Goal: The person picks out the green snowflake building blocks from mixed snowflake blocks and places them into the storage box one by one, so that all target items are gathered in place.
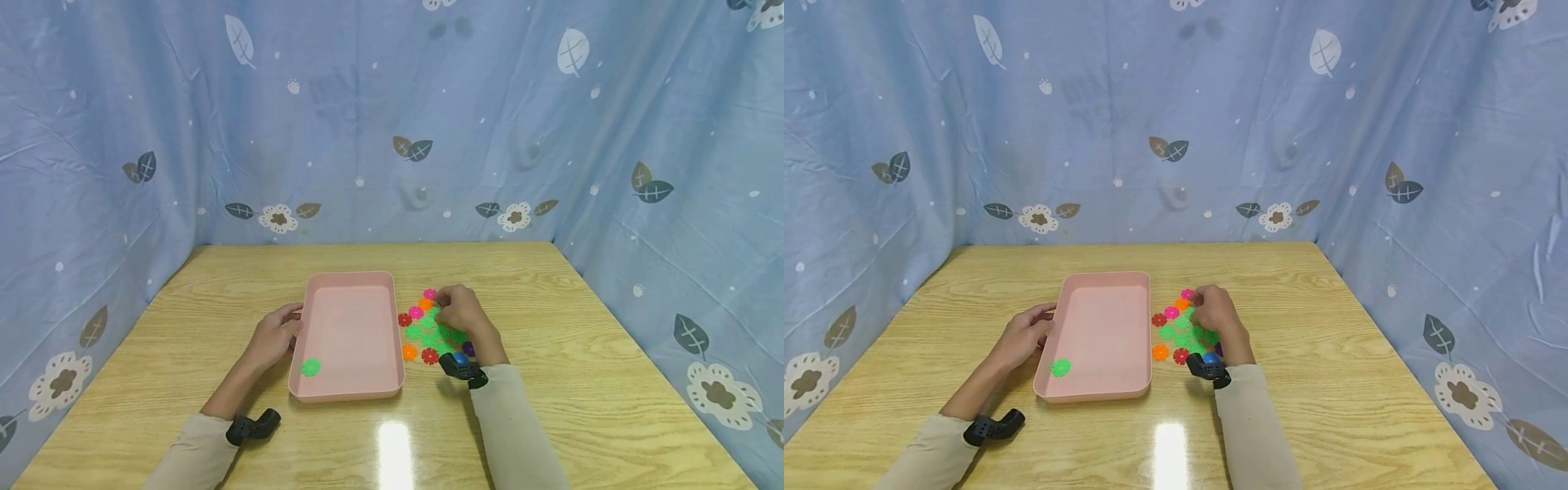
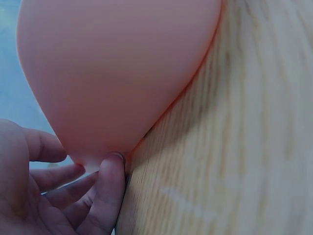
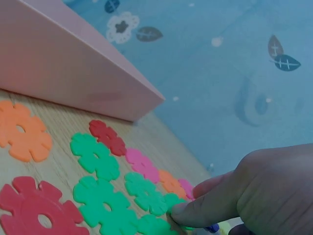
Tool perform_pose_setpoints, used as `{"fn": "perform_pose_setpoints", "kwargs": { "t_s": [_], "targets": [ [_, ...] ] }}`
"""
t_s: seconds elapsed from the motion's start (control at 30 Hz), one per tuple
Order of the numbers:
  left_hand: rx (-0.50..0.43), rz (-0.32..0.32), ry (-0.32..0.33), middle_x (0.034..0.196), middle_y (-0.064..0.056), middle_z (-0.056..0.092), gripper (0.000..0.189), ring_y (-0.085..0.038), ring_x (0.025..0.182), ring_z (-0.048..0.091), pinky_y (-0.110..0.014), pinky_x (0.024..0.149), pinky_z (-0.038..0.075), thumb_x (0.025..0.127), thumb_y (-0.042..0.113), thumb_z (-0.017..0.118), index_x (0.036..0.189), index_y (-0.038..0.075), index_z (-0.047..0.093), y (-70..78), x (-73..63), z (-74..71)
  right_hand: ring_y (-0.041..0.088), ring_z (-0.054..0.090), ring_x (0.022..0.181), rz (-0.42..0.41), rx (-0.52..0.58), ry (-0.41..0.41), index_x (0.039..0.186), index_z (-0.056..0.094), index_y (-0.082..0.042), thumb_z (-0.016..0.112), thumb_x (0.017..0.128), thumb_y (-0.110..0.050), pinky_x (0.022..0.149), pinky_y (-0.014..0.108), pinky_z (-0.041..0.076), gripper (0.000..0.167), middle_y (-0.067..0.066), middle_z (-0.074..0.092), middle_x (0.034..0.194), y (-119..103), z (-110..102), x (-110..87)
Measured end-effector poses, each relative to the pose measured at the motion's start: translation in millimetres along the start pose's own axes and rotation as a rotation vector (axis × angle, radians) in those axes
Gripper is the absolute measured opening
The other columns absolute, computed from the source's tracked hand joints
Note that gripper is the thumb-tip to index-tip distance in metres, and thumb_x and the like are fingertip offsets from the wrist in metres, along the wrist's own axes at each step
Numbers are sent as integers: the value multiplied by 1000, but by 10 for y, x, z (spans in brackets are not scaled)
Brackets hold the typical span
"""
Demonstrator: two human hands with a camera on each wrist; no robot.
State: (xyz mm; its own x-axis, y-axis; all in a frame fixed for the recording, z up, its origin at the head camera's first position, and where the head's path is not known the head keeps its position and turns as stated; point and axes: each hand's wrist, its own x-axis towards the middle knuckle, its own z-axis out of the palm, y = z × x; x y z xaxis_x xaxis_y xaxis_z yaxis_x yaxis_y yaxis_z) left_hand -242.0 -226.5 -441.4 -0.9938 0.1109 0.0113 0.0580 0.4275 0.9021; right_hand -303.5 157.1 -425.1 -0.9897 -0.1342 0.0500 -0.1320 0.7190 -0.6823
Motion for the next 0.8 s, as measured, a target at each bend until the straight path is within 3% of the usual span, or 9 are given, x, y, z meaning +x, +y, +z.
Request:
{"fn": "perform_pose_setpoints", "kwargs": {
  "t_s": [0.43, 0.63, 0.8],
  "targets": [
    [-19, 1, -17, 138, -29, 57, 51, -27, 75, 73, -38, 64, 62, 105, 16, 43, 153, 0, 39, 2, -12, -2, 28, 58, 92, 46, -19, -37, 106, 72, 2, 77, 84, 2, 77, 37, 54, 23, 15, 66, 103, 32, -6, -4],
    [-20, 1, -15, 138, -29, 57, 51, -27, 74, 72, -37, 64, 62, 105, 16, 44, 153, 0, 39, -7, -11, -1, 27, 55, 87, 37, -1, -22, 104, 70, 2, 78, 82, 5, 72, 34, 53, 23, 14, 63, 99, 50, -3, -4],
    [-15, 8, -18, 138, -29, 57, 50, -27, 73, 72, -38, 63, 62, 106, 16, 44, 153, 0, 39, -7, -11, -1, 29, 56, 90, 21, -3, 5, 99, 67, -1, 79, 79, 6, 76, 38, 54, 24, 14, 63, 100, 55, 4, 2]
  ]
}}
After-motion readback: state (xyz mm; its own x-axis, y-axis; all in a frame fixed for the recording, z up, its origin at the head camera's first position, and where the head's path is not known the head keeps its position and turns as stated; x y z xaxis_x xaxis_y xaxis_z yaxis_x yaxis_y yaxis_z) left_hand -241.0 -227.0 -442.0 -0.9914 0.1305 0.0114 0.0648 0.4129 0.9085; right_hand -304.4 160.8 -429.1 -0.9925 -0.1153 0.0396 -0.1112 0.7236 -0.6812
